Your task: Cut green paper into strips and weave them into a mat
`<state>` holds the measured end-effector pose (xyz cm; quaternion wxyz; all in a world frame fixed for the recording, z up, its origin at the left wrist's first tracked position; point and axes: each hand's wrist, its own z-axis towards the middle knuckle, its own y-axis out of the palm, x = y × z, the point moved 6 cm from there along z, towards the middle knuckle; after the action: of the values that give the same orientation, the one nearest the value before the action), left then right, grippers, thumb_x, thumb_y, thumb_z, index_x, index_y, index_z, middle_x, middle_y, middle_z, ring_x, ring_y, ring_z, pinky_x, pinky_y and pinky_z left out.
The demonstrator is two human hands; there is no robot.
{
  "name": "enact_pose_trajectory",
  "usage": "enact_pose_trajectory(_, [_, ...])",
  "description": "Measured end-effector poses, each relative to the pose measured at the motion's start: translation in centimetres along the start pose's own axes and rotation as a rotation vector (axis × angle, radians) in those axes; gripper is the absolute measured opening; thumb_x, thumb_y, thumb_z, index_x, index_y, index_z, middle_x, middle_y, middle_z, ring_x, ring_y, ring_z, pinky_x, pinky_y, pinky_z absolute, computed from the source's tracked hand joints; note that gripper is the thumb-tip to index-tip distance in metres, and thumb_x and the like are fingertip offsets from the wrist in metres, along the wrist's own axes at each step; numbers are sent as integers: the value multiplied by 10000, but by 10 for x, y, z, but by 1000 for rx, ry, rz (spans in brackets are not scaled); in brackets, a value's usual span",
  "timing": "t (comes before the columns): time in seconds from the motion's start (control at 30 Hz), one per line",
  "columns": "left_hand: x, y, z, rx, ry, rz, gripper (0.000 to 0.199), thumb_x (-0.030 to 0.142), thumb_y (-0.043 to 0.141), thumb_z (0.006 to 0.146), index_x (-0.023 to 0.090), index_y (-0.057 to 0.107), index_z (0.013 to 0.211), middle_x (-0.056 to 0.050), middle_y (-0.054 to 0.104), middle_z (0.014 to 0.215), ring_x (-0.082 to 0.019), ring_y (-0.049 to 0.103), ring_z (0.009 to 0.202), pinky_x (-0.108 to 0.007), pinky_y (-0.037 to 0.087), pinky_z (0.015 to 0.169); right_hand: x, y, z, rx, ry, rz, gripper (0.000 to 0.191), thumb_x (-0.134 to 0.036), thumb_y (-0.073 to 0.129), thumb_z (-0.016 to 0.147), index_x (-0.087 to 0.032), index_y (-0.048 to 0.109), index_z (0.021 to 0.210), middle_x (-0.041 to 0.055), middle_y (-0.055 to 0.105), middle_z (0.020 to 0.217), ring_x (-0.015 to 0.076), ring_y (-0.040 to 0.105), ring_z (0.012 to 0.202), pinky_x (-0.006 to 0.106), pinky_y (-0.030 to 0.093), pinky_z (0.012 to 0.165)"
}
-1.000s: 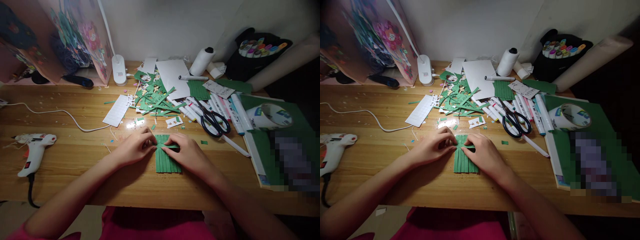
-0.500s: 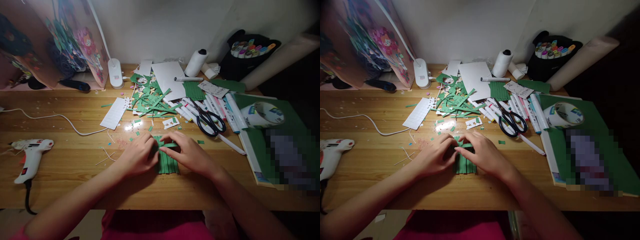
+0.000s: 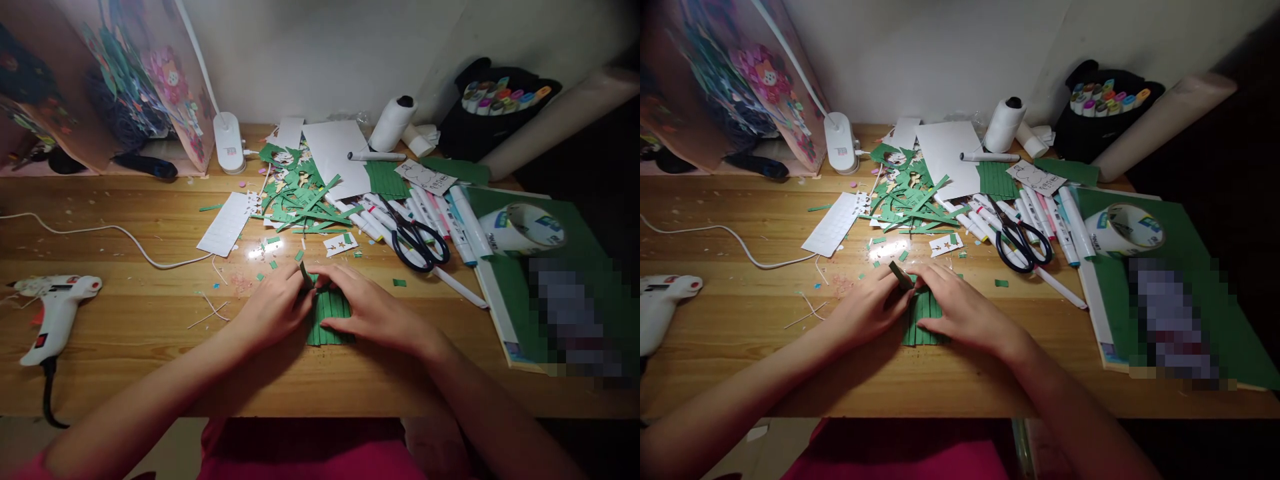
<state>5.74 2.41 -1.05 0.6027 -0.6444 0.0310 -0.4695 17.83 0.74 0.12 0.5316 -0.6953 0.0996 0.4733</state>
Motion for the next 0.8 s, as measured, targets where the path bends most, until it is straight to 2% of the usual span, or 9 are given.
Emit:
enact_pose_trajectory(0.1, [0,0,0,-1,-2,-23,192,217,457,893,119,560,1022,-117,593,955,-219,563,880,-386,492,759,1,0,2,17,12,-5,597,-135,692,720,-225,452,1260,67,575,1153,220,526,1073,362,437,918])
enact_pose_trajectory(0.4, [-3,2,-2,-16,-21,-32,198,224,455,895,119,576,1012,-119,581,935,-219,554,881,-392,489,765,5,0,6,122,93,-12,337,-79,609,766,-185,551,1080,36,622,926,176,582,864,299,483,753])
enact_pose_trajectory(0.6, [-4,2,-3,-21,-36,-21,148,224,456,894,133,571,913,-106,570,906,-210,545,854,-384,485,748,10,-2,5,187,140,-28,276,-94,650,752,-177,587,1008,21,627,860,161,598,793,285,491,717])
enact_pose_trajectory(0.8, [-4,2,-2,-21,-32,13,147,226,451,891,146,549,815,-86,555,840,-197,530,792,-365,477,693,13,-6,1,315,210,31,248,-104,718,697,-196,618,905,-16,640,747,147,619,722,258,479,664])
